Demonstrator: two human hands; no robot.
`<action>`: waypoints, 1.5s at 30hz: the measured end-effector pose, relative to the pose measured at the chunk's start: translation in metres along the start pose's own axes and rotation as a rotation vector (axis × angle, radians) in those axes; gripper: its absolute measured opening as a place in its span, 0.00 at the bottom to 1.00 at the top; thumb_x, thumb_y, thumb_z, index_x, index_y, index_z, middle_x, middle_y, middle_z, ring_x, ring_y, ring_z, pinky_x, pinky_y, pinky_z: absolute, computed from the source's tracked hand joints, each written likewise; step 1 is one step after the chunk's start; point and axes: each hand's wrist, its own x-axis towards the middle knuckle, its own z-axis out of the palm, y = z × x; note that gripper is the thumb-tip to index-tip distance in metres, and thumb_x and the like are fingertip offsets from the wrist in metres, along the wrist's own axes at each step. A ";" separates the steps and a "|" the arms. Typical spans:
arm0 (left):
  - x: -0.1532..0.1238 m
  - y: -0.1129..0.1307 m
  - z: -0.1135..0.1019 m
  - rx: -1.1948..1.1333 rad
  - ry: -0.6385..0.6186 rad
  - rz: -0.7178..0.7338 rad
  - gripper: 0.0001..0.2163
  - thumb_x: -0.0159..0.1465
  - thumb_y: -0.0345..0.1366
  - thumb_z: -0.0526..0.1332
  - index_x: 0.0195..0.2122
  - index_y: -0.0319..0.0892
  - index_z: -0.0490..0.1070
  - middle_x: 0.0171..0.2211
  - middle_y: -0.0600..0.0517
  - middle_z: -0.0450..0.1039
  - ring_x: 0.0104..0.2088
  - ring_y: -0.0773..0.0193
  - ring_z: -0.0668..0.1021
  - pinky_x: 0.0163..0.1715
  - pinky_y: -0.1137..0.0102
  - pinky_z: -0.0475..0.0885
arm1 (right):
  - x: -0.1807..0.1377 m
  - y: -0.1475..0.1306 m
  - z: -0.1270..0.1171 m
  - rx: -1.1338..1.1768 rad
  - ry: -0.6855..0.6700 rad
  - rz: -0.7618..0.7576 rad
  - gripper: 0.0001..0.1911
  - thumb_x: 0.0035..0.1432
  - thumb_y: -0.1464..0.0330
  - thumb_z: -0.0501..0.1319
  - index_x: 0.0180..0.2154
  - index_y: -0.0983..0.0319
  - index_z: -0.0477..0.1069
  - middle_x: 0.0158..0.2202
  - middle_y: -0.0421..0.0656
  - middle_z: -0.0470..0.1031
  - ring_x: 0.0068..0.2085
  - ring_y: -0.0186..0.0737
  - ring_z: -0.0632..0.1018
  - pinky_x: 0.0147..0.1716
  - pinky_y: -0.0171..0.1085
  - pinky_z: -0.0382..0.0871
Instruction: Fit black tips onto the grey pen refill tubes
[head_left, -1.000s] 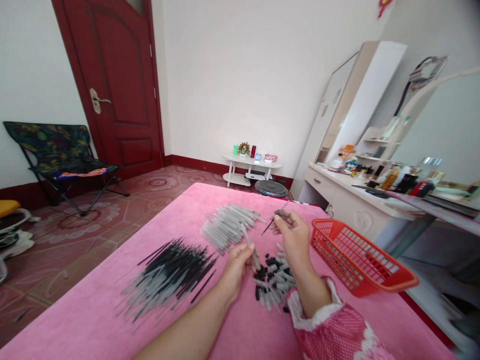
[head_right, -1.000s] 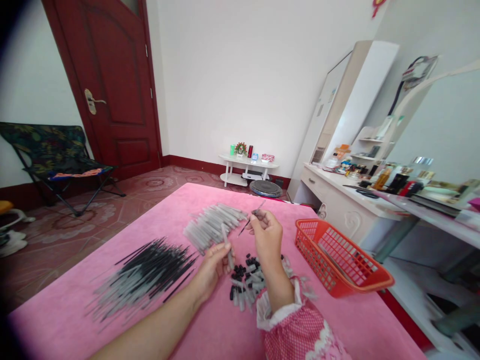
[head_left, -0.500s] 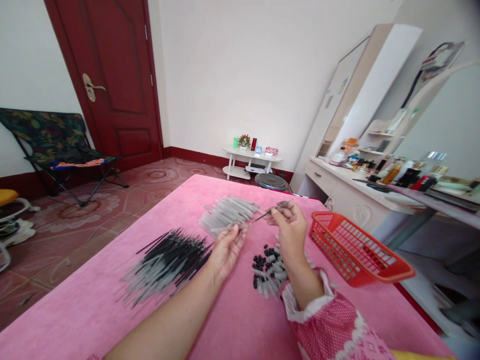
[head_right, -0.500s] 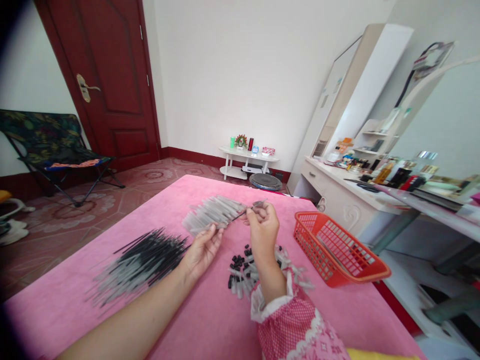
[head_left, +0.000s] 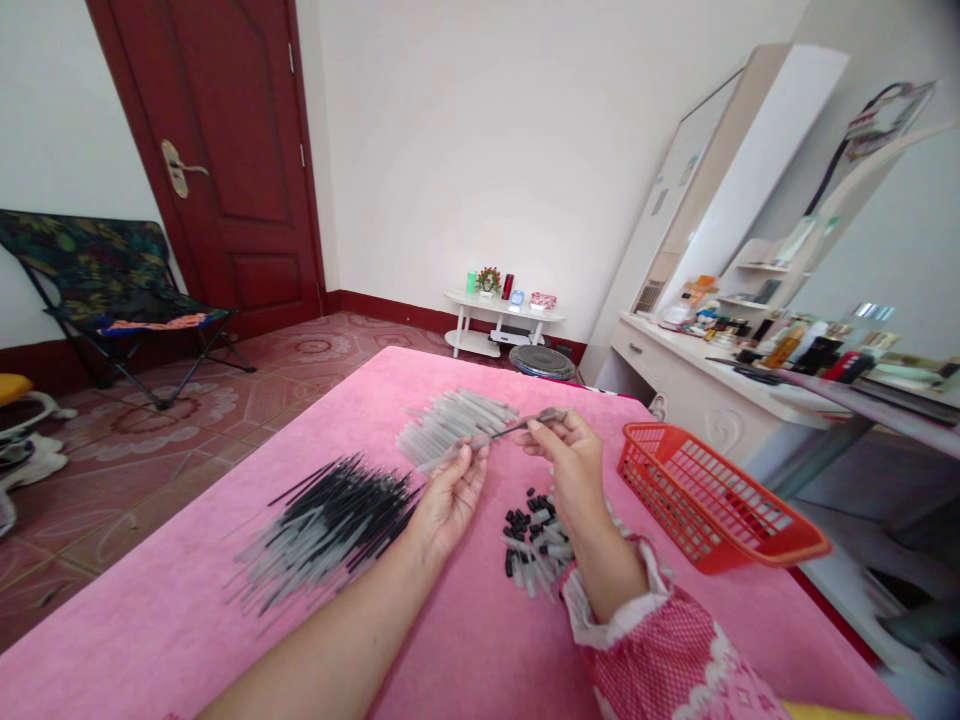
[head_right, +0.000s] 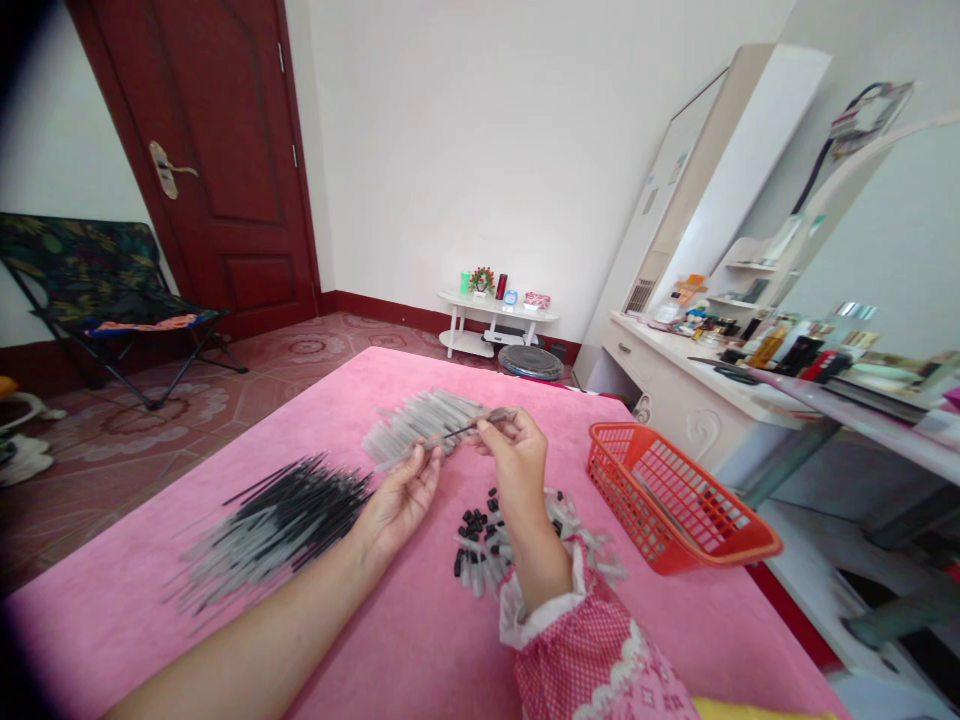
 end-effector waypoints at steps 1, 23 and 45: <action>0.000 0.000 0.000 0.003 -0.007 -0.002 0.07 0.58 0.21 0.59 0.34 0.36 0.72 0.33 0.49 0.77 0.34 0.67 0.80 0.35 0.76 0.76 | 0.001 0.001 -0.001 0.005 -0.025 0.022 0.12 0.48 0.64 0.63 0.33 0.64 0.65 0.28 0.42 0.75 0.25 0.34 0.76 0.25 0.32 0.68; -0.004 -0.002 0.001 0.083 -0.031 -0.013 0.06 0.56 0.22 0.61 0.33 0.35 0.72 0.34 0.47 0.78 0.32 0.67 0.80 0.34 0.76 0.76 | 0.012 0.013 -0.046 -1.246 -0.737 0.217 0.07 0.38 0.73 0.65 0.25 0.59 0.77 0.25 0.39 0.77 0.26 0.34 0.74 0.24 0.29 0.61; -0.004 -0.003 -0.001 0.152 -0.074 -0.002 0.06 0.55 0.22 0.62 0.34 0.35 0.73 0.33 0.48 0.78 0.33 0.67 0.80 0.35 0.76 0.75 | 0.011 0.031 -0.030 -0.995 -0.393 0.060 0.04 0.42 0.74 0.57 0.24 0.63 0.70 0.22 0.41 0.74 0.25 0.35 0.74 0.23 0.30 0.62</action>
